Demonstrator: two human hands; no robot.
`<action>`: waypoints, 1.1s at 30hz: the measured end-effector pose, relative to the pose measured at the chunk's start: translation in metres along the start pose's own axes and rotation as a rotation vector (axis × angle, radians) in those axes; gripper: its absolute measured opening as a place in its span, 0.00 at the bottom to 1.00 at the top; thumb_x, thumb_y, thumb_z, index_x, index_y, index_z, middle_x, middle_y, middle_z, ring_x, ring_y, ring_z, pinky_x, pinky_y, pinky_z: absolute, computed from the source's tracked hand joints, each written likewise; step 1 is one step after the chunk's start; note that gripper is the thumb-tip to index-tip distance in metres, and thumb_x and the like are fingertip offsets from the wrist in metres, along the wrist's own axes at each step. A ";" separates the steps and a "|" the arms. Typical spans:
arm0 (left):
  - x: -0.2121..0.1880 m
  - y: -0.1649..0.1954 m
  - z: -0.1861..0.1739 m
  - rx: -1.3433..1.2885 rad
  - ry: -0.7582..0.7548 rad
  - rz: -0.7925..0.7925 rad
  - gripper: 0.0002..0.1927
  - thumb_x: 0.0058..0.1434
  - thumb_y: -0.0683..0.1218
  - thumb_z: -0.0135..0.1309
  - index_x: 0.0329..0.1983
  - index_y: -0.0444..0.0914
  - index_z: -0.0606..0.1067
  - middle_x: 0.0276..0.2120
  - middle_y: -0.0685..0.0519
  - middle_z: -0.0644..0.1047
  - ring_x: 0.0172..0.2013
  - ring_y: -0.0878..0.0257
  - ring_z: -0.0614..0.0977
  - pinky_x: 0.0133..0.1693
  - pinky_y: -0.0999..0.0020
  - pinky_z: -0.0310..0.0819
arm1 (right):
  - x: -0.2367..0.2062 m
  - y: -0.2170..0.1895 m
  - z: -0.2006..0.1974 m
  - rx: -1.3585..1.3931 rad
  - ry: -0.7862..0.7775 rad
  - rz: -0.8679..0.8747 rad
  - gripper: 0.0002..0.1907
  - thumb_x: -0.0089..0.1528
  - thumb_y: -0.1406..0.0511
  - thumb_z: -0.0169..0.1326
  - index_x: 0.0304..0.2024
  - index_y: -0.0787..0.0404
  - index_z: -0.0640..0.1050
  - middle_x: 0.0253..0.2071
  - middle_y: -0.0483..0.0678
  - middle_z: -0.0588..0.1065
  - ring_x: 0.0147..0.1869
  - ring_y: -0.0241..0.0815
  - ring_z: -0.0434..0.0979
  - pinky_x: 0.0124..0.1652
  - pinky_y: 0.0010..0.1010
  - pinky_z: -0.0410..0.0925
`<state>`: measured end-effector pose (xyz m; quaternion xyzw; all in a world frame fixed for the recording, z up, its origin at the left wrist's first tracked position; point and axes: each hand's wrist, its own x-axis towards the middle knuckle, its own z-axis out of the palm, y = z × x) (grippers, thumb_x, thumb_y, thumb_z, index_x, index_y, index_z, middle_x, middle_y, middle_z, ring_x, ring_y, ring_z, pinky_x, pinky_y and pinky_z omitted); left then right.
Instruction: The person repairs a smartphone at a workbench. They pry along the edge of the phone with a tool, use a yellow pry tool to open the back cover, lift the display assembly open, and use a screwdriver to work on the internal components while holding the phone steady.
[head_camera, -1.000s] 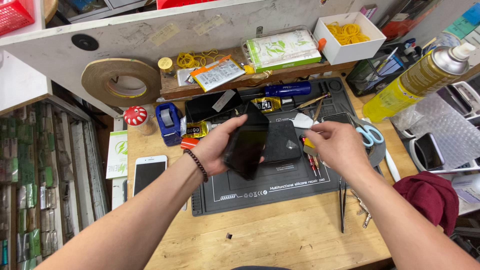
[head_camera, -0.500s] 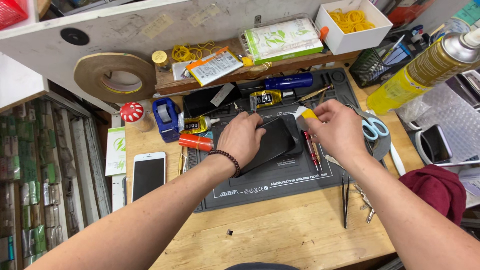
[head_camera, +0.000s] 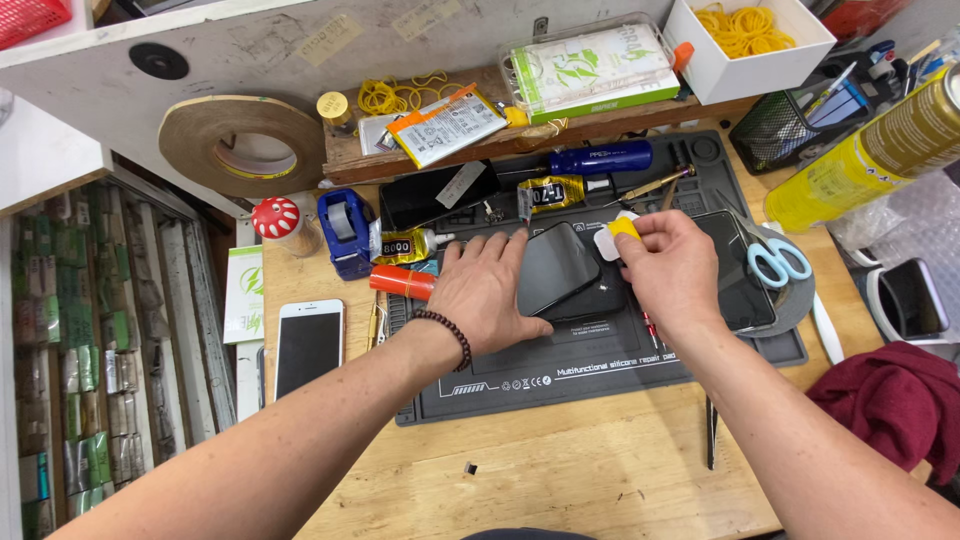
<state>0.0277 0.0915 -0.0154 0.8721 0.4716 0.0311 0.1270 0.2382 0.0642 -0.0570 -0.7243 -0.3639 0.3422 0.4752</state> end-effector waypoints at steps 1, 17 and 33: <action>-0.003 0.002 0.000 0.004 -0.021 -0.018 0.61 0.38 0.66 0.72 0.68 0.32 0.61 0.60 0.42 0.70 0.61 0.46 0.69 0.61 0.48 0.58 | 0.000 -0.001 -0.001 -0.096 0.023 -0.076 0.09 0.62 0.66 0.61 0.44 0.63 0.78 0.35 0.45 0.81 0.35 0.34 0.80 0.34 0.29 0.74; -0.010 0.015 -0.007 0.014 0.007 -0.155 0.34 0.44 0.54 0.69 0.49 0.31 0.74 0.49 0.43 0.73 0.54 0.47 0.73 0.50 0.46 0.69 | -0.006 -0.012 0.009 -0.255 -0.006 -0.347 0.12 0.60 0.69 0.60 0.47 0.62 0.80 0.36 0.48 0.82 0.36 0.37 0.84 0.37 0.29 0.76; 0.006 0.012 -0.001 0.034 -0.062 -0.191 0.36 0.43 0.55 0.70 0.50 0.31 0.72 0.49 0.43 0.72 0.55 0.48 0.72 0.51 0.47 0.68 | 0.005 -0.008 0.016 -0.290 -0.006 -0.338 0.12 0.60 0.69 0.59 0.47 0.63 0.80 0.39 0.49 0.83 0.39 0.37 0.85 0.41 0.29 0.76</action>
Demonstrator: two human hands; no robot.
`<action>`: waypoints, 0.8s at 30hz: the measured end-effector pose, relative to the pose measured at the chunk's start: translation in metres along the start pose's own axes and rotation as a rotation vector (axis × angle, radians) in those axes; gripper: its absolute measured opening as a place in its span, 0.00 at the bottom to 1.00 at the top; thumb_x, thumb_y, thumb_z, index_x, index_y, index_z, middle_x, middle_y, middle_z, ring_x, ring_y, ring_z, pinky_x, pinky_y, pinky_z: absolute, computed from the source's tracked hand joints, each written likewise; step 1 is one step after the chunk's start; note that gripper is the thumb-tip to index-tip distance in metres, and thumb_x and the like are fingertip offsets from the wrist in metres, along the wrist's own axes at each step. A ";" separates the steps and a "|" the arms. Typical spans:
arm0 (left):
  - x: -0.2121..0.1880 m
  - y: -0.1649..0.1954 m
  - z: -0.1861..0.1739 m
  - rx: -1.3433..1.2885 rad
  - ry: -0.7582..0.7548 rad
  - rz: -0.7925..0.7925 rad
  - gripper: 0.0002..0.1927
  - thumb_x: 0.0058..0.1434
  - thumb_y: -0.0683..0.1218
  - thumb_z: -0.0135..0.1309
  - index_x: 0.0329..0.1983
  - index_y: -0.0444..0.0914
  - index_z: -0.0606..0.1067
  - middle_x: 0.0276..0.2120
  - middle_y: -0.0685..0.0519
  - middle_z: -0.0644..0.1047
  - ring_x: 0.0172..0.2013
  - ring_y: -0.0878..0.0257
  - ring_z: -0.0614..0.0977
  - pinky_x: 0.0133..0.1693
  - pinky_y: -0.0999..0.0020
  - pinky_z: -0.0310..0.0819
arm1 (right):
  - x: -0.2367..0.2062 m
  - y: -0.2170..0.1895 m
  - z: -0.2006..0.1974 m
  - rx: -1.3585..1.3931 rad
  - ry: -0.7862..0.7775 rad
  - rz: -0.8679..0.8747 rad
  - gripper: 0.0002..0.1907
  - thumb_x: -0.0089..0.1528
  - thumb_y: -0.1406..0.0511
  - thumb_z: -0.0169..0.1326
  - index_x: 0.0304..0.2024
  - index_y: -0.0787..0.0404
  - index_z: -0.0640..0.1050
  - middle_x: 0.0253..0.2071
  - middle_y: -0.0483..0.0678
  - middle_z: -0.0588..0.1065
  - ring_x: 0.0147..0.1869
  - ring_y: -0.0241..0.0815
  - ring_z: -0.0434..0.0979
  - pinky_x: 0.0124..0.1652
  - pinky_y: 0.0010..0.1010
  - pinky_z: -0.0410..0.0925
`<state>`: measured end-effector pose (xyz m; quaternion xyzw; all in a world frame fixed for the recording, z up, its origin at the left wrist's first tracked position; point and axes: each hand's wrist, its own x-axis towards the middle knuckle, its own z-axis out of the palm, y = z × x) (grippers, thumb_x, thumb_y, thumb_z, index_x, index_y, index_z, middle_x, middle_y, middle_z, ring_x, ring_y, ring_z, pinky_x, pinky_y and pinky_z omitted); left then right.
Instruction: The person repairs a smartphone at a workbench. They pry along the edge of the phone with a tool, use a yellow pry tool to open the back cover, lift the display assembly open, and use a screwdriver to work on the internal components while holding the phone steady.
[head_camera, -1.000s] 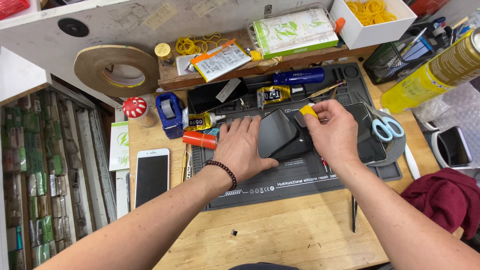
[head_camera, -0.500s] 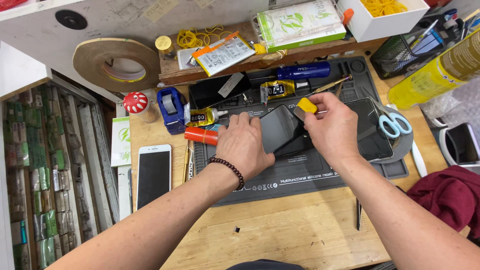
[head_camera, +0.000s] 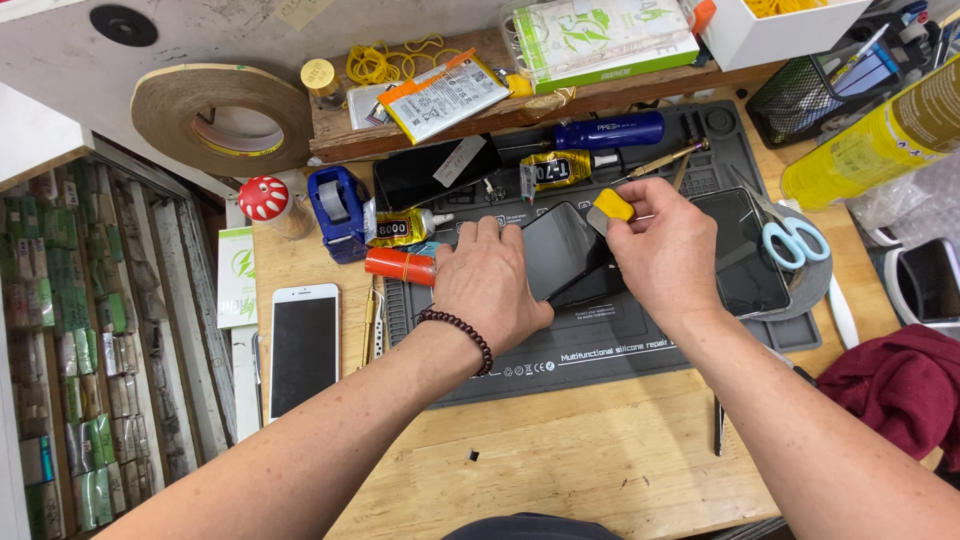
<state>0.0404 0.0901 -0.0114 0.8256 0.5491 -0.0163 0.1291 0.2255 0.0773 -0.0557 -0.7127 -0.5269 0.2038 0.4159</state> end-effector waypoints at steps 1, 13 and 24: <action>0.000 0.000 0.000 -0.001 0.000 0.000 0.36 0.43 0.55 0.70 0.51 0.31 0.72 0.49 0.43 0.72 0.55 0.48 0.72 0.51 0.47 0.68 | 0.000 0.000 0.000 -0.004 0.002 -0.004 0.12 0.60 0.69 0.59 0.47 0.63 0.80 0.39 0.49 0.83 0.39 0.37 0.85 0.41 0.29 0.76; 0.000 -0.003 0.003 -0.002 0.021 0.004 0.36 0.43 0.55 0.70 0.50 0.32 0.72 0.49 0.43 0.72 0.54 0.48 0.73 0.51 0.47 0.69 | -0.001 -0.002 0.004 -0.020 0.017 -0.056 0.12 0.61 0.70 0.59 0.47 0.64 0.80 0.38 0.50 0.83 0.39 0.39 0.85 0.40 0.30 0.76; 0.015 -0.006 -0.003 -0.038 -0.033 -0.021 0.37 0.40 0.53 0.71 0.51 0.31 0.72 0.51 0.44 0.72 0.56 0.48 0.72 0.53 0.49 0.69 | -0.002 -0.006 0.013 -0.266 0.115 -0.493 0.07 0.61 0.73 0.59 0.42 0.65 0.77 0.39 0.55 0.80 0.42 0.57 0.81 0.41 0.42 0.74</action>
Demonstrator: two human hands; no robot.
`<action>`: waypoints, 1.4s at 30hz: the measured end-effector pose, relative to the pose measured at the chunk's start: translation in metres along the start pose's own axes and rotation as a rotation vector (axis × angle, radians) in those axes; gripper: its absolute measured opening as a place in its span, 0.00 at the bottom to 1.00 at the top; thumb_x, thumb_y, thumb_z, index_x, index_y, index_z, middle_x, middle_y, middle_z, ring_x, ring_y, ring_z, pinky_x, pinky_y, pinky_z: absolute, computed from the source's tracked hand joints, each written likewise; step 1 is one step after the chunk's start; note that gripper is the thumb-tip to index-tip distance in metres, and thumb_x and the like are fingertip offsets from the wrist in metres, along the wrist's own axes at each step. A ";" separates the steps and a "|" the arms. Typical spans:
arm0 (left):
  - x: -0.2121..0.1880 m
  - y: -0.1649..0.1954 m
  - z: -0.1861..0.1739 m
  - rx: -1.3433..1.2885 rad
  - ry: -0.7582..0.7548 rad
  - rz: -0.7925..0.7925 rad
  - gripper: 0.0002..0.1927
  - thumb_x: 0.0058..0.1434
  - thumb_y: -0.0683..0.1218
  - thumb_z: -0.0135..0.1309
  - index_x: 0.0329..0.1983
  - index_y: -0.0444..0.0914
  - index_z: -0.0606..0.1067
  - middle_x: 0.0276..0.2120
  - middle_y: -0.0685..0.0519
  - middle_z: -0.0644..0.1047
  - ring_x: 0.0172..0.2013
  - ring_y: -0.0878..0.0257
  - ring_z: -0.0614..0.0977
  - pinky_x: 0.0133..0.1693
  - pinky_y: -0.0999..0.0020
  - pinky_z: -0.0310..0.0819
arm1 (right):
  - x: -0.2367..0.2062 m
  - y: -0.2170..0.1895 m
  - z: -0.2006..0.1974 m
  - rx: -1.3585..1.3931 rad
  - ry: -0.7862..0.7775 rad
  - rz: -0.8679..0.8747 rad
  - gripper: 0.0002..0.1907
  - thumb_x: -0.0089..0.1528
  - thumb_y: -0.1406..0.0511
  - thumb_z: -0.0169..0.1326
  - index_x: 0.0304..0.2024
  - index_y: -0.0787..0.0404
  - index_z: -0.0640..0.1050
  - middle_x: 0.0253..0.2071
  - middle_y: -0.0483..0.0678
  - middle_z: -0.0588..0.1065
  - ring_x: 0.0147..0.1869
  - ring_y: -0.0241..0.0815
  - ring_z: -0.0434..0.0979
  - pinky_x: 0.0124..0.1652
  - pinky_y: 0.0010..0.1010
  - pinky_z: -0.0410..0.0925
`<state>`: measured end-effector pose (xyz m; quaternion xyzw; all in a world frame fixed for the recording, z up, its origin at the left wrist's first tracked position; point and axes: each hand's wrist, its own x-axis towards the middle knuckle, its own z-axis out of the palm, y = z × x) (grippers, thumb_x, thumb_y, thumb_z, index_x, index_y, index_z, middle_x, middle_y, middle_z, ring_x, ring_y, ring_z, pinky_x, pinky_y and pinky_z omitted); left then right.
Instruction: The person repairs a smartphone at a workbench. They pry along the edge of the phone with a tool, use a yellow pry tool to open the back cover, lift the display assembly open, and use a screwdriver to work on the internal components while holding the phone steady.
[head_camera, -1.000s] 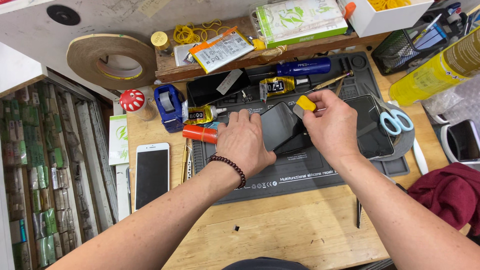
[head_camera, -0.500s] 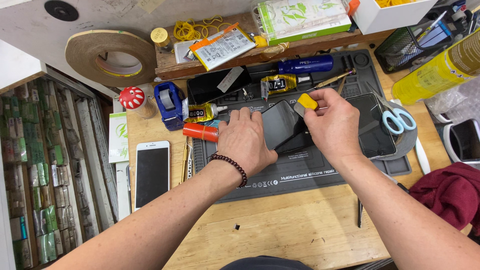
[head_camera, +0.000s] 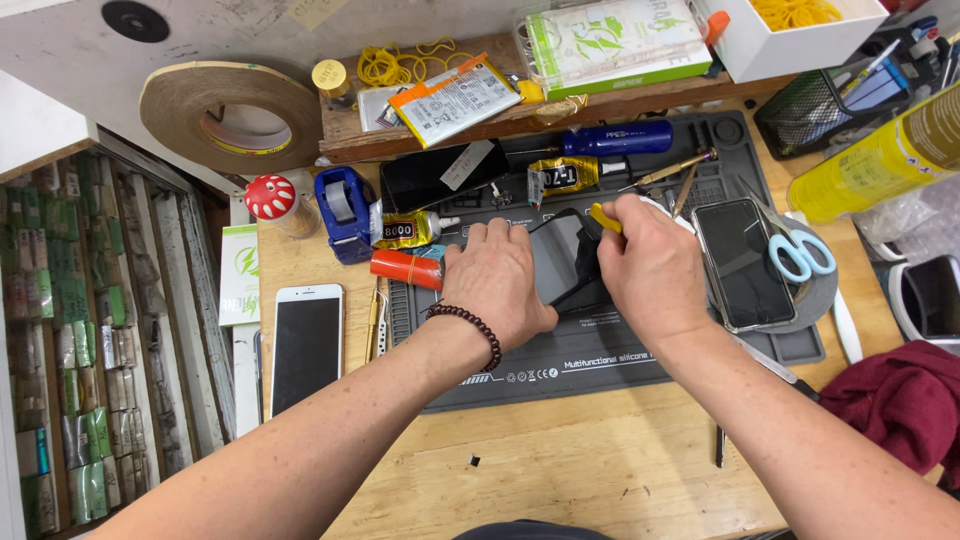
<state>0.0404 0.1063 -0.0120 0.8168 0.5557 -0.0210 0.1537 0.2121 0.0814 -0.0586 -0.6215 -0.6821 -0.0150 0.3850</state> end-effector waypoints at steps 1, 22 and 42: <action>0.002 -0.001 -0.001 -0.009 -0.008 0.000 0.38 0.40 0.53 0.72 0.51 0.31 0.72 0.51 0.44 0.72 0.57 0.48 0.72 0.53 0.49 0.68 | 0.001 -0.001 0.002 0.004 -0.009 0.011 0.07 0.61 0.73 0.59 0.41 0.65 0.77 0.39 0.55 0.80 0.41 0.57 0.81 0.40 0.43 0.73; -0.003 -0.008 -0.003 -0.054 0.023 0.007 0.40 0.40 0.52 0.72 0.53 0.31 0.70 0.51 0.43 0.71 0.56 0.47 0.71 0.54 0.49 0.67 | 0.051 0.036 0.019 0.406 -0.340 0.670 0.14 0.55 0.71 0.63 0.43 0.63 0.78 0.33 0.49 0.82 0.36 0.44 0.84 0.35 0.36 0.72; -0.021 0.005 -0.011 -0.010 -0.014 -0.031 0.36 0.41 0.51 0.71 0.51 0.29 0.73 0.51 0.41 0.71 0.56 0.45 0.73 0.51 0.45 0.72 | 0.037 0.018 -0.001 0.062 -0.306 0.319 0.13 0.55 0.64 0.65 0.39 0.62 0.79 0.31 0.54 0.81 0.35 0.51 0.83 0.38 0.41 0.74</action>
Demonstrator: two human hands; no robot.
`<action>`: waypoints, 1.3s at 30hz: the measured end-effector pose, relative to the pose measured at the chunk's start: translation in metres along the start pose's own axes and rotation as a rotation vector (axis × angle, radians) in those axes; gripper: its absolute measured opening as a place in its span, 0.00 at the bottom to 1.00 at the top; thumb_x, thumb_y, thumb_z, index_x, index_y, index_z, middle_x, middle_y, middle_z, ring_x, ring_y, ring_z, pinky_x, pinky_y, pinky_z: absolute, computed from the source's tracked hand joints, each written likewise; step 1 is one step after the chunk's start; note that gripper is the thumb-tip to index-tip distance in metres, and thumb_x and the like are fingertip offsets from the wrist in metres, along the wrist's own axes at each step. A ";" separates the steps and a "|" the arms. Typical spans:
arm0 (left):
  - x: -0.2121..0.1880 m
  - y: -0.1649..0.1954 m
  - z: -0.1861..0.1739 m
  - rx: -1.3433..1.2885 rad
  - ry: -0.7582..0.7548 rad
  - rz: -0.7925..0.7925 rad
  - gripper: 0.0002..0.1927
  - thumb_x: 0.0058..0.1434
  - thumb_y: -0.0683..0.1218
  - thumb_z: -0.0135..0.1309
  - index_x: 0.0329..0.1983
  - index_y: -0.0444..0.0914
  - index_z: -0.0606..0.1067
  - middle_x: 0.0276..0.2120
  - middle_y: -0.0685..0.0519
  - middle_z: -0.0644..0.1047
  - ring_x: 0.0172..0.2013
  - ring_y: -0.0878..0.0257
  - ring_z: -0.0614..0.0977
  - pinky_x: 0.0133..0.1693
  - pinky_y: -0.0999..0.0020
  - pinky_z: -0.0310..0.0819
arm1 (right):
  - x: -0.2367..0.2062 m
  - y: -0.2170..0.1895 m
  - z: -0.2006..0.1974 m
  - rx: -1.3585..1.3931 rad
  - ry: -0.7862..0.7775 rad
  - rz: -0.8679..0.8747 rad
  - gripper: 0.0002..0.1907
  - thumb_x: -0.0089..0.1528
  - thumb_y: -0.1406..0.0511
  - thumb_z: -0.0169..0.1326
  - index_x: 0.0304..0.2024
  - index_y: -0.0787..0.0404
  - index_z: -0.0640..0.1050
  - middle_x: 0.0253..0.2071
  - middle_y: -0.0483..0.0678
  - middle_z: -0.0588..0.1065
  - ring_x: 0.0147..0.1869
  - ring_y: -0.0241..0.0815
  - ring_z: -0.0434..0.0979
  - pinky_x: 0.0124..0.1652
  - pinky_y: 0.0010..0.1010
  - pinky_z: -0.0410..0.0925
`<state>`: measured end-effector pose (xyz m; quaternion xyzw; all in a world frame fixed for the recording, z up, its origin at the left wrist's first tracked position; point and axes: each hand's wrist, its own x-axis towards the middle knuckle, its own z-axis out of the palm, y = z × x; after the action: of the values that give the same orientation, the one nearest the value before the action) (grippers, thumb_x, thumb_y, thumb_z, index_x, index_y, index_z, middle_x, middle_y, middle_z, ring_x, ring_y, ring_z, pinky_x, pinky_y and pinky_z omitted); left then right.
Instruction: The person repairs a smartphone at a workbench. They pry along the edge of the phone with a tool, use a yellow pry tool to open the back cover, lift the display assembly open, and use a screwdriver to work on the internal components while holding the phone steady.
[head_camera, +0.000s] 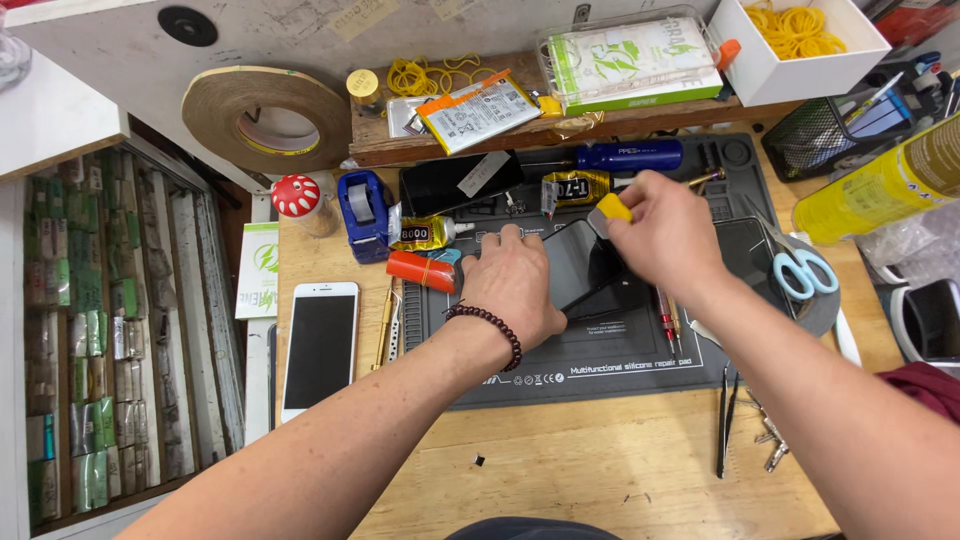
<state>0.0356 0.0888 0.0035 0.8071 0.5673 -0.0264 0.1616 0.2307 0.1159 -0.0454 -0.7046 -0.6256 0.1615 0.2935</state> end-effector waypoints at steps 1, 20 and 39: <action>0.001 0.001 -0.001 0.007 -0.014 0.004 0.36 0.42 0.51 0.71 0.51 0.29 0.73 0.51 0.41 0.71 0.55 0.45 0.73 0.51 0.45 0.72 | -0.009 -0.004 -0.001 -0.044 0.025 -0.043 0.11 0.56 0.65 0.63 0.40 0.62 0.78 0.31 0.54 0.81 0.36 0.54 0.83 0.38 0.43 0.74; -0.010 0.013 0.004 0.020 0.031 -0.011 0.38 0.42 0.51 0.71 0.52 0.30 0.71 0.51 0.41 0.71 0.56 0.45 0.73 0.52 0.44 0.70 | -0.018 0.023 -0.014 0.247 -0.110 0.201 0.14 0.54 0.67 0.67 0.40 0.62 0.77 0.30 0.50 0.80 0.33 0.43 0.82 0.34 0.35 0.73; -0.005 0.016 -0.003 0.015 0.013 -0.012 0.38 0.42 0.50 0.72 0.53 0.29 0.69 0.52 0.42 0.69 0.56 0.45 0.71 0.51 0.43 0.70 | 0.017 0.021 -0.005 -0.029 -0.062 -0.142 0.14 0.55 0.67 0.69 0.39 0.65 0.78 0.29 0.54 0.79 0.31 0.46 0.80 0.34 0.35 0.72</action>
<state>0.0480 0.0804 0.0112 0.8050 0.5730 -0.0264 0.1514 0.2527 0.1300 -0.0517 -0.6571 -0.6853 0.1529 0.2743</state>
